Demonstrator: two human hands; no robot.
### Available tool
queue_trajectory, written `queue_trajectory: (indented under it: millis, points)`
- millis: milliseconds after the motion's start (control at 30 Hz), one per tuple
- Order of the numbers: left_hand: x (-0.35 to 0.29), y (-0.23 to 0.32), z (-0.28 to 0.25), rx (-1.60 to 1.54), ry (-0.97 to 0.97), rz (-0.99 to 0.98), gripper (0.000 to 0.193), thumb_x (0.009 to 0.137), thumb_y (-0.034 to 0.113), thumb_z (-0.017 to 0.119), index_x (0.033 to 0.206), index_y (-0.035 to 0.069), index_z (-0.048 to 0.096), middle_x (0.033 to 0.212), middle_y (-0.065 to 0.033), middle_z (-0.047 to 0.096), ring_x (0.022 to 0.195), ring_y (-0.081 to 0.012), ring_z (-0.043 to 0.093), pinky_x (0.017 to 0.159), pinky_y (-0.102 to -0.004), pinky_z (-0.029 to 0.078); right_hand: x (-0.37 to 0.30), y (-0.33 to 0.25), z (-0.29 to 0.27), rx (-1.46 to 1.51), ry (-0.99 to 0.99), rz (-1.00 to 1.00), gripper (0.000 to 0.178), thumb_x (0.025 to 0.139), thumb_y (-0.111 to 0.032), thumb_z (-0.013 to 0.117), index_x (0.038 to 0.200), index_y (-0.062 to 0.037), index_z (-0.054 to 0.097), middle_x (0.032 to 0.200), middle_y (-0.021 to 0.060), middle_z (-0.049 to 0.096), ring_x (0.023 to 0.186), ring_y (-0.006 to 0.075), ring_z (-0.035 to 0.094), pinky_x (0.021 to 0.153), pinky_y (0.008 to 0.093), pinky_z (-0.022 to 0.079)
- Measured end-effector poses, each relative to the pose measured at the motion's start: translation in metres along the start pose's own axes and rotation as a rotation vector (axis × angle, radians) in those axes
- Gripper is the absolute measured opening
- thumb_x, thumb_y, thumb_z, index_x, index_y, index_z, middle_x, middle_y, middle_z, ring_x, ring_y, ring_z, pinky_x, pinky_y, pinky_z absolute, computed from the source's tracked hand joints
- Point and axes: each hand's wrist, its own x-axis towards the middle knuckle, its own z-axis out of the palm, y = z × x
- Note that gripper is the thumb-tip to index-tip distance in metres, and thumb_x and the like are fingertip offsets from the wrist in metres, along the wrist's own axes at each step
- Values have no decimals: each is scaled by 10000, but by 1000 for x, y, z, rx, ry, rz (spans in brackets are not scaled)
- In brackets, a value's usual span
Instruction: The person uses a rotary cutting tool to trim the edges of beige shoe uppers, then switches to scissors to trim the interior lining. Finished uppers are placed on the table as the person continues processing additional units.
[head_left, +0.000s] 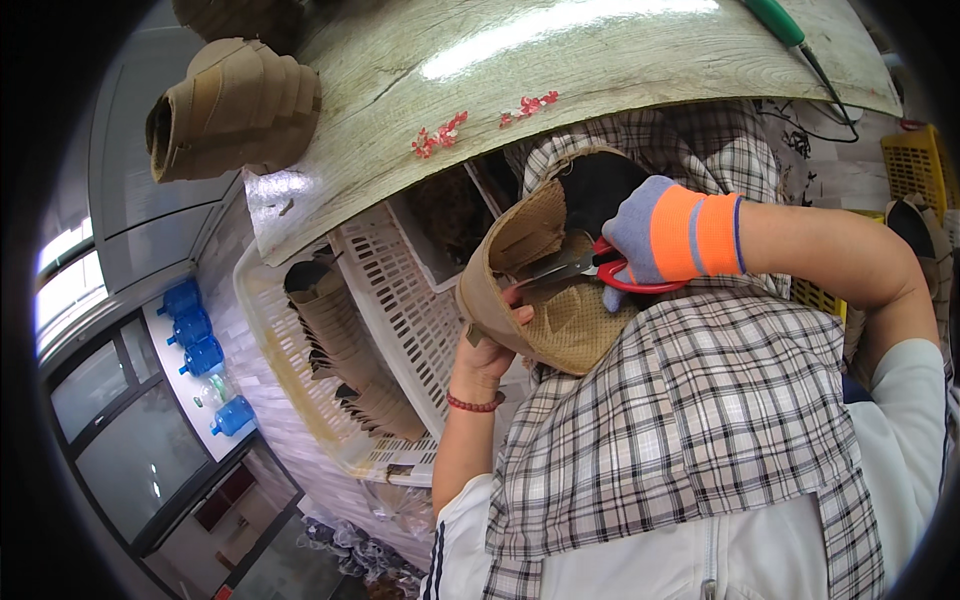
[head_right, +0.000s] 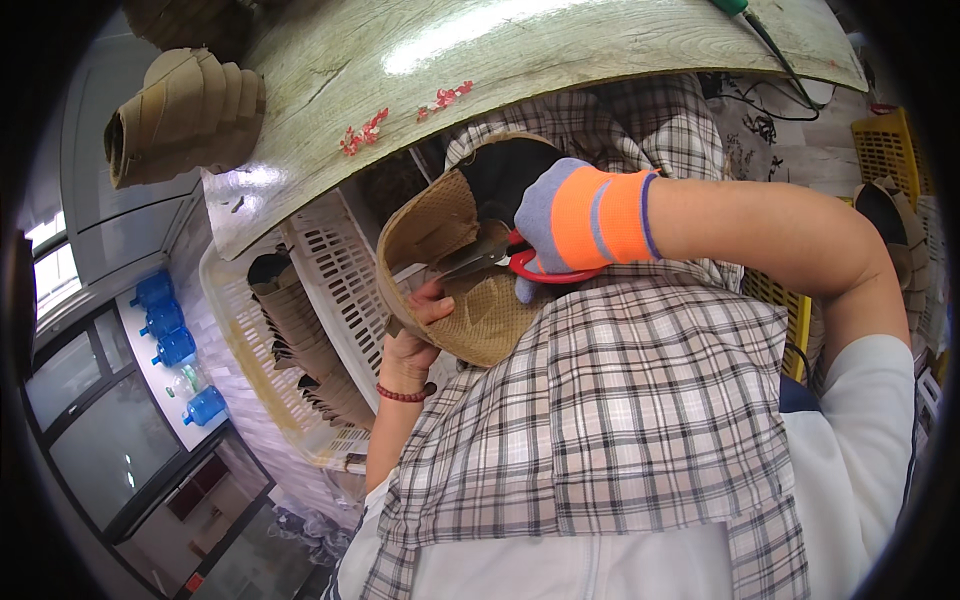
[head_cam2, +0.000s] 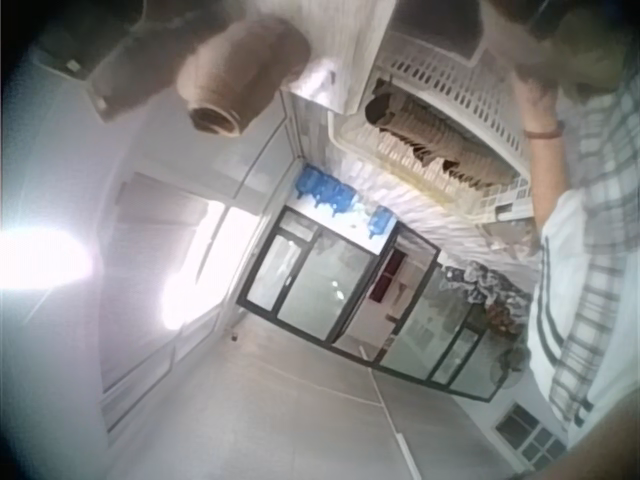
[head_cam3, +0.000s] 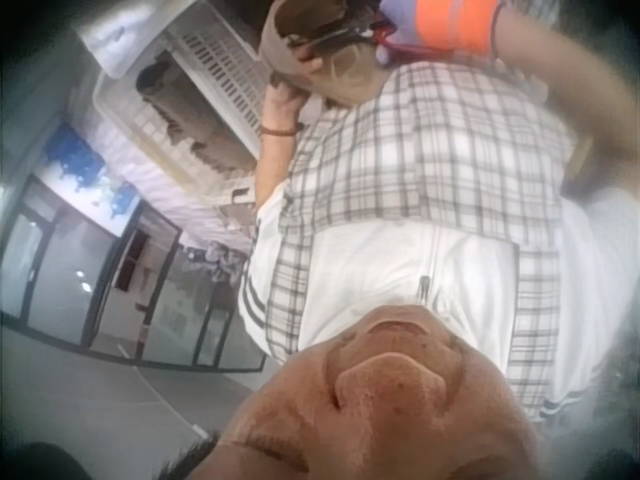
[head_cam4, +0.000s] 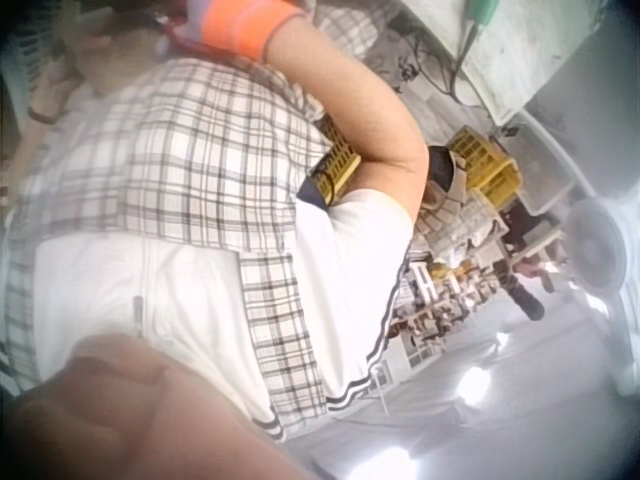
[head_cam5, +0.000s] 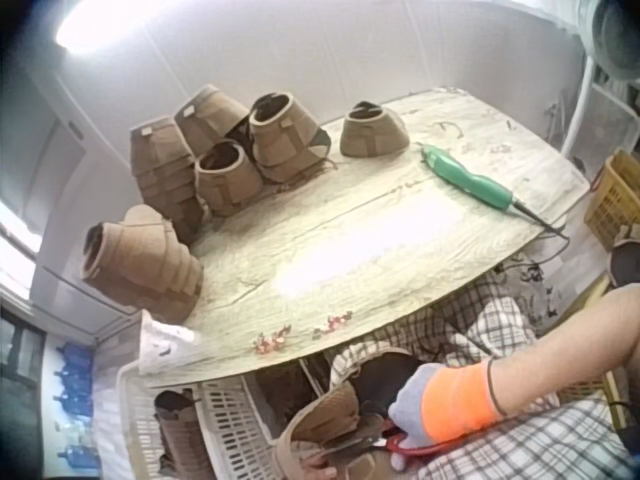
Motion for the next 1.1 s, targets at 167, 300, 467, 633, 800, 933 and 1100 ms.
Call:
queue_trajectory:
  millis: [167, 300, 467, 633, 800, 933, 1100]
  points:
    - [9, 3, -19, 209, -63, 315, 324, 894, 77, 640, 1208, 11, 594, 1115, -99, 641, 1001, -179, 608, 847, -335, 539, -8, 29, -12, 247, -163, -32, 688, 769, -718, 599, 898, -49, 699, 720, 126, 669, 684, 300, 655, 622, 389, 516]
    - [30, 16, 7, 69, -147, 606, 346, 989, 220, 512, 1247, -6, 559, 1132, -107, 631, 950, -175, 630, 815, -294, 549, 32, 54, 0, 677, -472, -104, 811, 790, -798, 498, 825, -10, 690, 608, 51, 563, 526, 176, 551, 536, 321, 508]
    - [42, 18, -2, 91, 42, 544, 363, 971, 208, 533, 1247, -26, 555, 1145, -111, 629, 947, -204, 643, 843, -321, 558, 39, 50, -21, 758, -658, -182, 757, 918, -678, 425, 909, 29, 693, 670, 86, 610, 580, 192, 624, 568, 307, 537]
    - [44, 24, -5, -70, -49, 480, 339, 971, 186, 524, 1247, -8, 556, 1113, -100, 645, 943, -201, 648, 831, -331, 560, 41, 47, -31, 745, -653, -205, 899, 854, -790, 354, 938, 38, 694, 668, 90, 602, 567, 195, 628, 575, 311, 568]
    - [56, 23, -21, -37, 29, 452, 320, 965, 211, 548, 1230, 34, 572, 1065, -45, 665, 918, -168, 651, 803, -320, 559, 35, 38, -41, 707, -603, -153, 948, 821, -827, 348, 926, 49, 693, 654, 85, 583, 561, 194, 622, 557, 322, 581]
    - [51, 26, -11, -21, 84, 439, 316, 961, 220, 560, 1233, 60, 578, 1055, -24, 667, 924, -161, 650, 814, -321, 554, 30, 32, -52, 724, -594, -143, 964, 805, -841, 359, 897, 60, 692, 636, 86, 573, 538, 190, 602, 537, 319, 575]
    - [48, 30, 6, 3, 23, 465, 326, 946, 193, 591, 1245, 65, 575, 1086, -32, 660, 963, -170, 646, 835, -343, 551, 33, 25, -38, 699, -489, -14, 811, 795, -786, 504, 736, 3, 680, 548, 55, 541, 471, 180, 560, 485, 301, 526]
